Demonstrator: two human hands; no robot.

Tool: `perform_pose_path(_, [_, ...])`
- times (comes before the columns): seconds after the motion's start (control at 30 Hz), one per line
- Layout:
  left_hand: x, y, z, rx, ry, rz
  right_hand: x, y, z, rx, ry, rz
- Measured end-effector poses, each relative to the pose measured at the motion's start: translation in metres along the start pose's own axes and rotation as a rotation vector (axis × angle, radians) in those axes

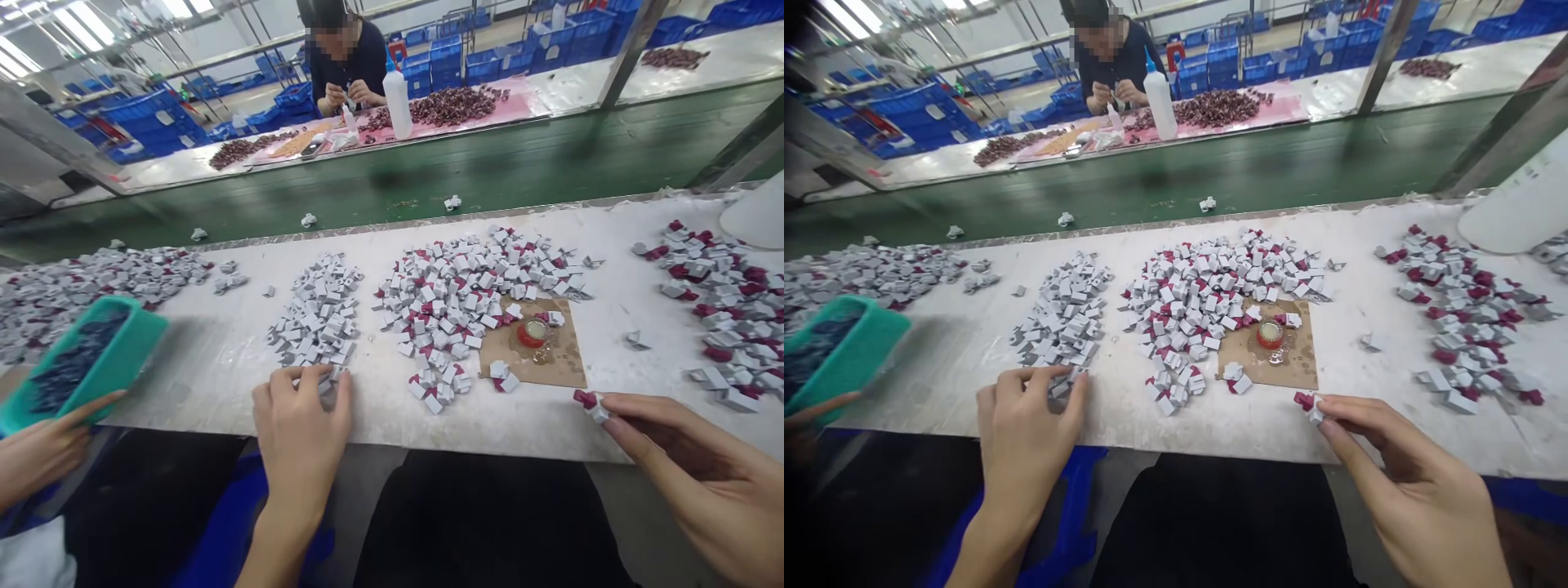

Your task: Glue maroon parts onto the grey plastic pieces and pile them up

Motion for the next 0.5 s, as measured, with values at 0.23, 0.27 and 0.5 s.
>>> perform_pose_path(0.23, [-0.006,0.007,-0.002,-0.009,-0.132,0.017,-0.013,0.015,0.027,0.038,0.113,0.053])
perform_pose_path(0.27, [-0.006,0.006,-0.005,-0.019,-0.158,0.009,-0.014,0.016,0.028,0.026,0.130,0.046])
perform_pose_path(0.5, [-0.008,-0.005,-0.032,-0.088,-0.548,0.122,-0.020,0.030,0.038,-0.046,0.203,-0.066])
Point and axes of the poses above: each hand's wrist, its own y-axis towards the middle knuckle, its own x-axis out of the back of the hand, z = x × y, the point moved 2 cm from there along y, towards the middle knuckle, and after that the axes turned 10 degrees about -y, right-handed, at the moved point
